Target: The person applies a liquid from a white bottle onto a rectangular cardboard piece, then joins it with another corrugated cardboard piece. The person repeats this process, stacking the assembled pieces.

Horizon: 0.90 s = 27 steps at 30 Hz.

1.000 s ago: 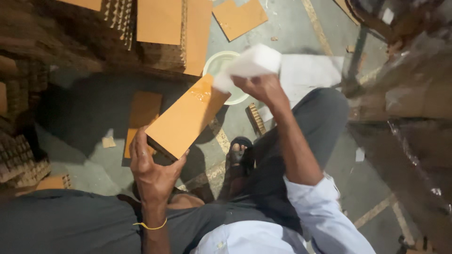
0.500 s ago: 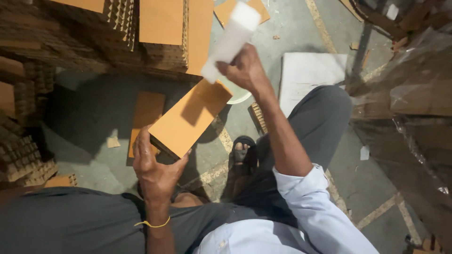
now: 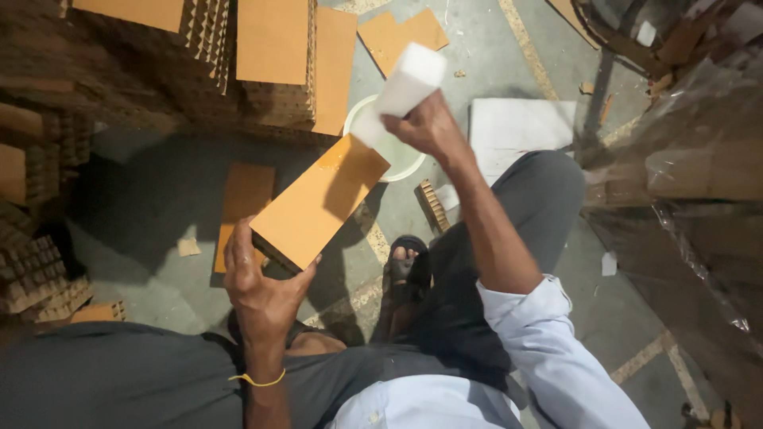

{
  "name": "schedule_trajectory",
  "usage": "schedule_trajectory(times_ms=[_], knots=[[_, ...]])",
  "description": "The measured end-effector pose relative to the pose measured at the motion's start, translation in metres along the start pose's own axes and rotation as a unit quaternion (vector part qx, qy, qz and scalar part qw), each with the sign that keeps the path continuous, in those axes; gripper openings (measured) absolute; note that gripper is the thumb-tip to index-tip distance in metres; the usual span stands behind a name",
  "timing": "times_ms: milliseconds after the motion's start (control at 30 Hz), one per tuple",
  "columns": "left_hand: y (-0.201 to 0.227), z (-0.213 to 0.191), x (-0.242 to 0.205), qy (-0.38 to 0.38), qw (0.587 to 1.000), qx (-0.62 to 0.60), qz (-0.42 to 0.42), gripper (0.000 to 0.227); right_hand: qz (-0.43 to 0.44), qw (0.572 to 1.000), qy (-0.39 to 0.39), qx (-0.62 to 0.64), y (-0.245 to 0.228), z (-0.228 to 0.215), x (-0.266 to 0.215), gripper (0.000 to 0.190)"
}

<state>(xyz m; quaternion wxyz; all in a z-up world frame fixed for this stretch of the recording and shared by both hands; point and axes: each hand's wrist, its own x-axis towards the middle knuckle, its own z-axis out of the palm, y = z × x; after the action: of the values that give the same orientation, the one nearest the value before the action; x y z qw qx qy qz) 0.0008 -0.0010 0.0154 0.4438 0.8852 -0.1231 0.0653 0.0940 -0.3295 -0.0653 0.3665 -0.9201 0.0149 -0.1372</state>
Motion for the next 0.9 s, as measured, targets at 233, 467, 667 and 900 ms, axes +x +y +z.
schedule_trajectory(times_ms=[233,467,667,900], knots=[[-0.010,0.005,-0.005,0.003,0.999,0.039,0.001,0.085,0.125,0.978,-0.056,0.158,-0.013,-0.013,0.001,0.037],[-0.009,0.007,-0.006,0.017,0.999,0.033,0.015,0.085,0.080,0.984,-0.108,0.120,-0.024,-0.010,-0.022,0.037],[-0.004,0.007,-0.008,0.010,1.000,0.019,0.006,0.080,0.011,0.995,-0.040,0.086,-0.020,-0.040,-0.067,0.033],[-0.002,0.006,-0.008,0.011,0.999,0.028,0.013,0.085,0.003,0.993,-0.002,0.116,-0.019,-0.042,-0.087,0.030]])
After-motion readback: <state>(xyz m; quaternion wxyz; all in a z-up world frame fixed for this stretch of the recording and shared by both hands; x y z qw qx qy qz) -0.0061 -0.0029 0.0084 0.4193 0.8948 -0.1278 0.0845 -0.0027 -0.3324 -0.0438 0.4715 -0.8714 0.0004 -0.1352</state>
